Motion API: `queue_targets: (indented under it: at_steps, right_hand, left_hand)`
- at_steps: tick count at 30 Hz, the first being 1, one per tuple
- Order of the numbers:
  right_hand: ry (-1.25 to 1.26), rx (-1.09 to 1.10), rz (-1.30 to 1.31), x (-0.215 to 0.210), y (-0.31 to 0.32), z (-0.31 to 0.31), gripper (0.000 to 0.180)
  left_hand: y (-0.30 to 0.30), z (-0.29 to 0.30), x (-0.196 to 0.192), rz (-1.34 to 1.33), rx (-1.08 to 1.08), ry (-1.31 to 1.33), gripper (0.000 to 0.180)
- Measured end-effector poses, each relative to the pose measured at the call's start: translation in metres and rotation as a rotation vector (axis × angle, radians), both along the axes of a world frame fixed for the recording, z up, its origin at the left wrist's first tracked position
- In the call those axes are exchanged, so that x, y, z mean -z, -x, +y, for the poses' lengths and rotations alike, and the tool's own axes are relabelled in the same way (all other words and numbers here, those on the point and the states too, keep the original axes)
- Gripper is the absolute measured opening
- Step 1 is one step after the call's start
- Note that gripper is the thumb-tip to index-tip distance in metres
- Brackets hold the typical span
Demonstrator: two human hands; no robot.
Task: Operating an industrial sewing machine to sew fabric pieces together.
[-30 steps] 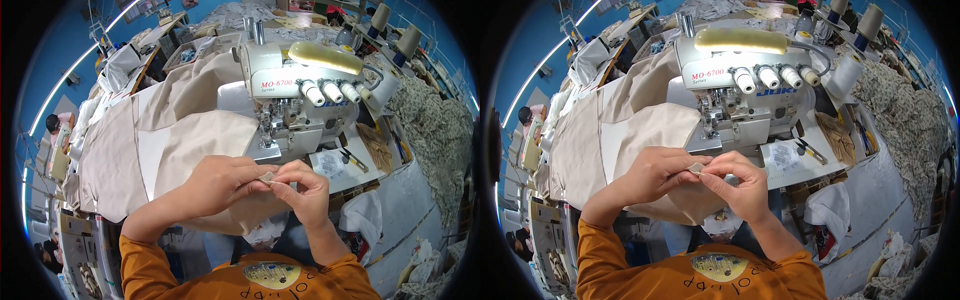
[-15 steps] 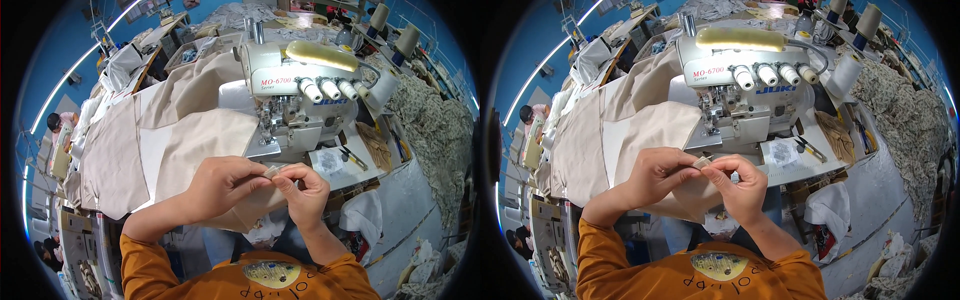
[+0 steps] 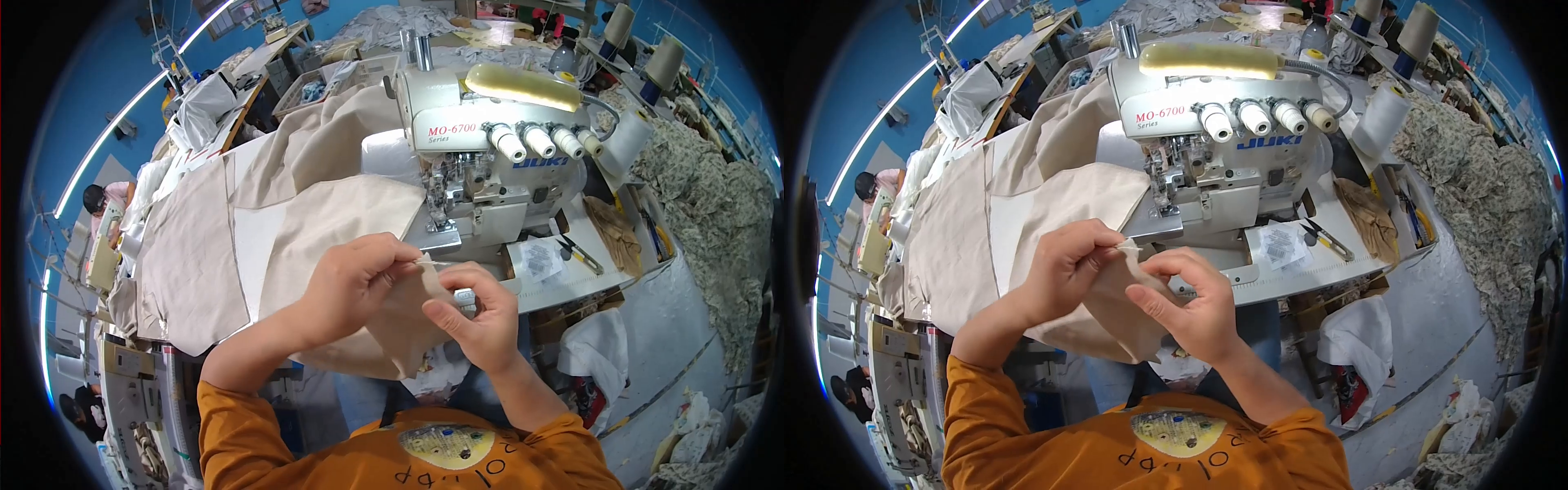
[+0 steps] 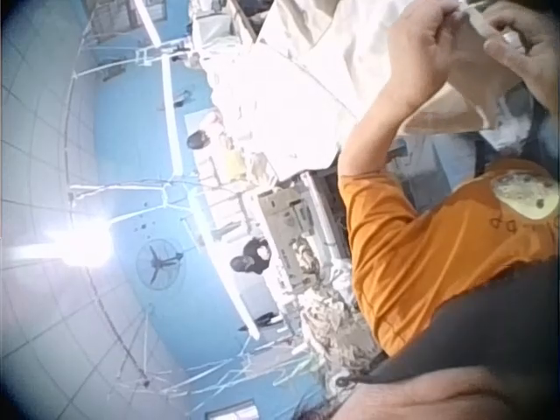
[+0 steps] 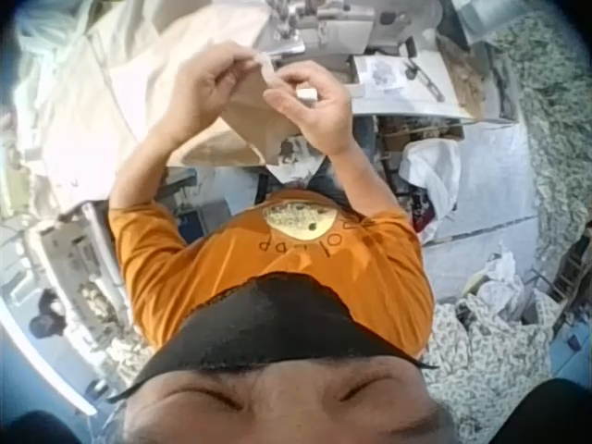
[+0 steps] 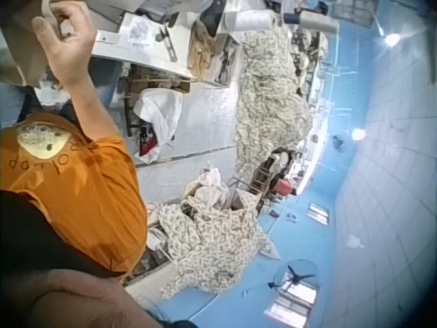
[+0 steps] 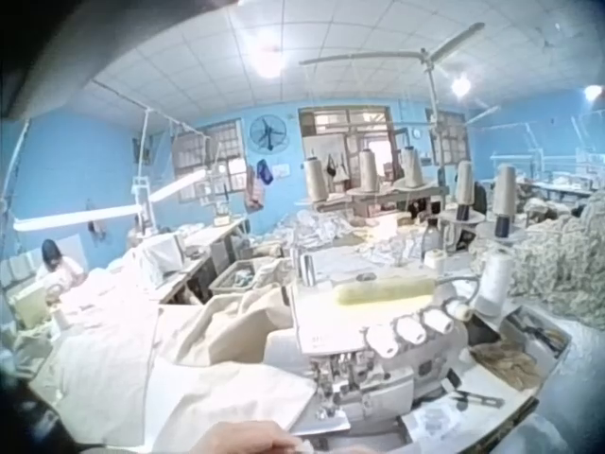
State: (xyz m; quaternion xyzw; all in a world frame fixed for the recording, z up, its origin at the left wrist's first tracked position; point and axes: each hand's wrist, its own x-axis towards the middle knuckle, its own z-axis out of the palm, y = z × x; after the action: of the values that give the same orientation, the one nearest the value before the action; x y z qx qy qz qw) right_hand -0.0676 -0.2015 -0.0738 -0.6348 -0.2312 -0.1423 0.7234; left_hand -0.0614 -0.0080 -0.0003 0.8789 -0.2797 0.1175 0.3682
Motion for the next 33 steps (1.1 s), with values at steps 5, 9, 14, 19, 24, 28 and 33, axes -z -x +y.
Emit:
queue_targets:
  at_steps: [5, 9, 14, 19, 24, 28, 33]
  right_hand:
    - [-0.007, -0.193, -0.024, 0.006, 0.006, 0.002, 0.024]
    - [0.085, -0.081, -0.136, 0.023, 0.011, 0.002, 0.024]
    - [0.216, -0.013, -0.266, 0.036, 0.004, 0.001, 0.024]
    - [-0.163, 0.002, 0.122, 0.050, 0.021, 0.010, 0.026]
    - [0.118, -0.024, 0.195, 0.048, 0.030, 0.007, 0.028]
    - [0.035, -0.068, 0.082, 0.051, 0.029, 0.006, 0.027]
    - [0.020, -0.096, 0.277, 0.057, 0.029, 0.009, 0.019]
  left_hand:
    - [-0.010, 0.021, -0.012, 0.165, 0.057, 0.007, 0.012]
    - [-0.011, 0.030, -0.014, 0.059, 0.030, 0.035, 0.013]
    - [-0.018, 0.042, -0.012, 0.060, 0.006, 0.065, 0.013]
    - [-0.029, 0.049, -0.009, 0.075, 0.018, 0.073, 0.014]
    - [-0.038, 0.062, -0.017, 0.156, 0.016, 0.100, 0.018]
    - [-0.046, 0.065, -0.017, 0.236, 0.093, 0.226, 0.022]
    - [-0.045, 0.067, -0.014, 0.229, 0.130, 0.269, 0.020]
